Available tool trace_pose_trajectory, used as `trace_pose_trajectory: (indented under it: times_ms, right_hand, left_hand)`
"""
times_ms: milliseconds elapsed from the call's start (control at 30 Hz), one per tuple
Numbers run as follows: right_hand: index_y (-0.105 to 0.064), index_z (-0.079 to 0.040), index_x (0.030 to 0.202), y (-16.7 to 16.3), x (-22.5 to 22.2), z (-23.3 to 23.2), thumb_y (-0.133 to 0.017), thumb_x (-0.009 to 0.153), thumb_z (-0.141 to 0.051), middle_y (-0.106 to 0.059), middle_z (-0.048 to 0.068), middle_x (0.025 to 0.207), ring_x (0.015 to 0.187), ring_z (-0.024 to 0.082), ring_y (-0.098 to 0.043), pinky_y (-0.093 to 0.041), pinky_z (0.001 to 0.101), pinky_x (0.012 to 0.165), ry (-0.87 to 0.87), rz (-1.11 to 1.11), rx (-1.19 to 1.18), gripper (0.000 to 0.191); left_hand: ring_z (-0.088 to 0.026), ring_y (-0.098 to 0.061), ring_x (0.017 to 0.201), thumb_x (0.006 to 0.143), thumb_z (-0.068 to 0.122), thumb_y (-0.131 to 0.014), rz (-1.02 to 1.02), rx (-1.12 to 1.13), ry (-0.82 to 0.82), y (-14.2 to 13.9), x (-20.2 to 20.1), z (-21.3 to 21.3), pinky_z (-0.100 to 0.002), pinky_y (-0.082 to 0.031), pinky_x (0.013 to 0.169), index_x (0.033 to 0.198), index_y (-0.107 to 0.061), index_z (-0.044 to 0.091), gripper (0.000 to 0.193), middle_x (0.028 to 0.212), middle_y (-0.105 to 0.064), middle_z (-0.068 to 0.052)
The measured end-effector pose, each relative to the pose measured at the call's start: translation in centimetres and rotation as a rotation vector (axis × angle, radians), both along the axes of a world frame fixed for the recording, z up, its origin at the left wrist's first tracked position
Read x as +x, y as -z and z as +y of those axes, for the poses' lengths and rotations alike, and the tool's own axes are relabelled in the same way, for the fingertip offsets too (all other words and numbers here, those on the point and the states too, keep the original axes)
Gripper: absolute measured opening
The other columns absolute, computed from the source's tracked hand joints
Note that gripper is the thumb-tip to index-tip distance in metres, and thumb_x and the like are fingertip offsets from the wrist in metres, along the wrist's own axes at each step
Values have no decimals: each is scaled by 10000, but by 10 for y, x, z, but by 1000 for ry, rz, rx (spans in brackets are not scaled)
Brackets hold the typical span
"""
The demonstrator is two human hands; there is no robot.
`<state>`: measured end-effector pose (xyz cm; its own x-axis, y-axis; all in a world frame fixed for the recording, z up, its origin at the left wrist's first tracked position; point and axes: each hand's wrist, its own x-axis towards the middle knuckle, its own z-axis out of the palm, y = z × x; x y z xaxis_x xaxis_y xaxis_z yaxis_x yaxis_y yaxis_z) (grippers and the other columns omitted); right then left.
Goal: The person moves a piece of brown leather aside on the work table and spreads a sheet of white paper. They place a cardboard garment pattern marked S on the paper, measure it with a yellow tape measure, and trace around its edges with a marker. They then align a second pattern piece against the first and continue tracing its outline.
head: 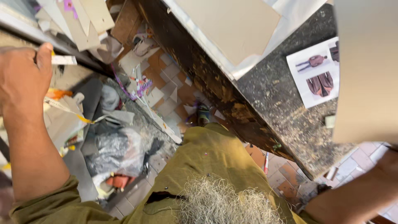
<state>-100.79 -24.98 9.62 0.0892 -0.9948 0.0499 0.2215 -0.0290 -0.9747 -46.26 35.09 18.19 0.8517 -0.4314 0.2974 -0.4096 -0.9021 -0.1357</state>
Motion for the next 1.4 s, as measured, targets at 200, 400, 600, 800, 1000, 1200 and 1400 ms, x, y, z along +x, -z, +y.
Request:
trace_pose_trajectory:
  times_ms: [200,400,600,800,1000,1200,1400]
  right_hand:
    - [-599,-150,1013,34,187,50,-838,958,-151,-578,6,835,531,122,-499,-416,269,426,-176,102,79,245]
    - [-573,-95,1014,69,303,103,-684,952,-99,-626,9,859,585,90,-546,-494,240,461,-150,105,440,127]
    - [-613,-39,1125,100,332,123,-673,960,-62,-624,38,867,599,68,-538,-460,217,460,-64,214,436,177]
    - [-612,3,1336,93,367,147,-656,939,-29,-687,30,1008,744,45,-619,-484,182,526,185,105,368,401]
    - [-592,63,1377,72,389,262,-647,940,16,-712,80,1184,963,98,-671,-536,214,749,437,-68,329,443]
    - [-597,52,1374,128,412,344,-674,925,48,-717,76,1092,964,108,-673,-538,250,882,675,71,472,456]
    - [-611,58,1392,164,415,364,-672,954,54,-690,51,1061,943,88,-643,-525,237,853,698,73,469,443]
  left_hand:
    - [-393,-633,687,1077,251,-570,36,-179,130,7,142,-67,-473,-505,656,960,-709,-42,345,828,-665,-238]
    - [-354,-674,823,1017,33,-572,7,-397,352,22,281,-121,-443,-542,770,1129,-615,-48,145,944,-665,-218]
    - [-354,-609,892,855,-104,-547,39,-337,731,25,356,-257,-428,-533,844,1024,-579,2,202,972,-621,-168]
    - [-382,-675,851,919,-60,-586,397,-293,1319,112,318,-477,-501,-533,752,996,-585,63,145,900,-672,-151]
    - [-316,-672,787,881,171,-825,741,-443,1488,148,262,-549,-432,-549,676,1006,-558,75,310,894,-642,-110]
    - [-239,-711,898,849,279,-800,781,-406,1656,165,208,-559,-380,-592,684,1067,-621,144,312,1092,-601,-39]
    - [-260,-716,750,796,400,-812,710,-151,1796,193,164,-566,-399,-596,585,1216,-632,166,513,1320,-533,-37]
